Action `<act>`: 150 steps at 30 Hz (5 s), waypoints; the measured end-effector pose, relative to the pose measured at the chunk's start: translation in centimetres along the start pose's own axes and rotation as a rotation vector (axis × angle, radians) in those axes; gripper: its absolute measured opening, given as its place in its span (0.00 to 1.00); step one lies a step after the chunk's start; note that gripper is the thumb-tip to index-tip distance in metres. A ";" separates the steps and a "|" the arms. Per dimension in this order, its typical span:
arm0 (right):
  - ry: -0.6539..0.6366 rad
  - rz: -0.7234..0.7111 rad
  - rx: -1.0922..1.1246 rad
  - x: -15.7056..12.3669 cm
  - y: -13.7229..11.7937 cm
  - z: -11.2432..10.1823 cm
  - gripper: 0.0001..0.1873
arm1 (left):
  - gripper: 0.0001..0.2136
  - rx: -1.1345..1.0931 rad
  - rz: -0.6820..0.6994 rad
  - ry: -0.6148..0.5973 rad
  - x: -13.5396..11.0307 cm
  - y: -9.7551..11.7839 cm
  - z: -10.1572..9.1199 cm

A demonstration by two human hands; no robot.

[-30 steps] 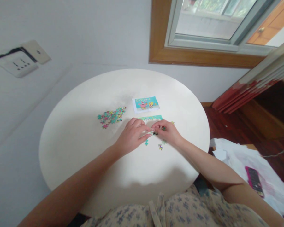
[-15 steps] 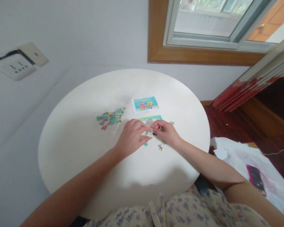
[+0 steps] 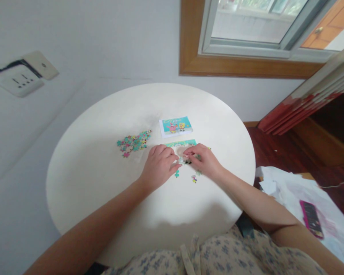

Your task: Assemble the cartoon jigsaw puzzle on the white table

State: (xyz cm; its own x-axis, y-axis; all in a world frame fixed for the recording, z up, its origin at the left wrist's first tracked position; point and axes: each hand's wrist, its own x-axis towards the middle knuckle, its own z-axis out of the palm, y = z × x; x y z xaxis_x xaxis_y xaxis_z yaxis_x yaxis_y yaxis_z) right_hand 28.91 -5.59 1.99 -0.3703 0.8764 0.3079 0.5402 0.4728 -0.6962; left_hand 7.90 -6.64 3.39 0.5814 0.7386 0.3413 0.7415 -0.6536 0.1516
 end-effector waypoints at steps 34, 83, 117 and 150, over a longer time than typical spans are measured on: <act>-0.229 -0.179 -0.324 -0.7 0.7 -1.8 0.12 | 0.04 0.034 0.046 -0.057 0.2 0.2 0.3; -0.192 -0.197 -0.287 -0.7 0.6 -2.0 0.14 | 0.07 -0.065 -0.003 -0.071 0.0 -1.4 0.0; -0.554 -0.076 -0.318 -2.2 -2.7 -3.9 0.06 | 0.09 -0.114 0.104 -0.041 0.2 -3.6 -1.6; -0.324 -0.137 0.002 -2.5 -2.6 -0.1 0.05 | 0.08 -0.123 0.175 -0.064 0.0 -2.8 -1.4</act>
State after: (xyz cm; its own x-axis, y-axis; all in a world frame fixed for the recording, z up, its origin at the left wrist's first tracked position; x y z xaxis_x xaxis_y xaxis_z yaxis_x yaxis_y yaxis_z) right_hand 28.49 -9.04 3.04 -0.6596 0.7305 0.1769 0.4674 0.5831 -0.6645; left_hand 5.36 -5.08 4.27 0.7205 0.6184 0.3137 0.5830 -0.7852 0.2087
